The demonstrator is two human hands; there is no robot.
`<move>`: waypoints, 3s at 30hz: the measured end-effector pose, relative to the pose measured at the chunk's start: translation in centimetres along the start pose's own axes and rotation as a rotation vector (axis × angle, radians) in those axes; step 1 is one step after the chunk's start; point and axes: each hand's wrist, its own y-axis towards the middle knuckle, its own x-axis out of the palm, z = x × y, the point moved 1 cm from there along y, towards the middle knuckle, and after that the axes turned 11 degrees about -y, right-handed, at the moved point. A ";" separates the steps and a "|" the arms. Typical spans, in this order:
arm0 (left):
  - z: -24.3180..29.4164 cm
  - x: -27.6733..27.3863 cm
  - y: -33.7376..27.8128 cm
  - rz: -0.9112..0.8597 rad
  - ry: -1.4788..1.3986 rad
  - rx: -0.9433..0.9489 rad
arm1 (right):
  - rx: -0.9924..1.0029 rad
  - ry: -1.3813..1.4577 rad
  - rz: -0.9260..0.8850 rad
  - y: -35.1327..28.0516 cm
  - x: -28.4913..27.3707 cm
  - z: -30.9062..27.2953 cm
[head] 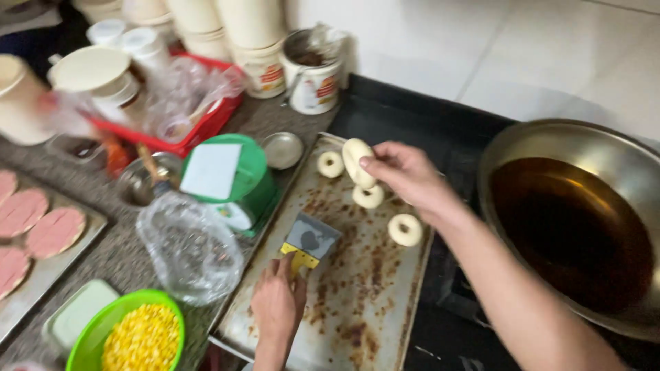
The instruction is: Frying donuts in a pan and preparing mini pizzas with ham and corn toppings.
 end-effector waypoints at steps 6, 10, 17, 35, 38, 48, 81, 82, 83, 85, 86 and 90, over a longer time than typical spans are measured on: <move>3.4 0.7 0.1 0.011 0.000 0.085 | 0.131 -0.212 0.125 -5.9 -14.7 0.2; 5.0 1.0 -0.1 -0.047 -0.043 0.062 | 0.333 -0.342 0.199 -8.4 -21.9 2.6; 5.4 1.6 -0.7 -0.095 -0.025 0.023 | 0.503 -0.346 0.258 -7.4 -29.4 12.5; 6.0 2.2 -1.1 -0.166 -0.020 -0.135 | 0.288 -1.234 0.221 -1.9 -30.8 25.2; 5.5 2.6 -1.4 -0.165 -0.003 -0.131 | 0.314 -1.302 0.203 -1.6 -30.1 24.7; 4.6 2.9 -1.9 -0.164 -0.001 -0.113 | 0.234 -1.250 0.280 -1.3 -30.4 24.3; 4.8 8.1 -1.7 -0.195 0.066 0.341 | 0.336 -0.853 0.234 -1.9 6.5 27.0; 4.3 8.7 -1.3 -0.199 0.068 0.338 | 0.339 -0.852 0.229 -1.6 6.4 28.4; 3.8 9.3 -1.0 -0.265 0.142 0.324 | 0.346 -0.848 0.216 -1.3 6.4 29.8; 3.1 10.0 -0.7 -0.334 0.218 0.305 | 0.356 -0.843 0.198 -0.9 6.4 31.2; 3.0 10.3 -0.6 -0.314 0.206 0.304 | 0.367 -0.876 0.171 -0.7 6.5 31.3; 3.0 10.3 -0.2 -0.350 0.191 0.265 | 0.306 -0.982 0.188 -0.3 6.8 31.0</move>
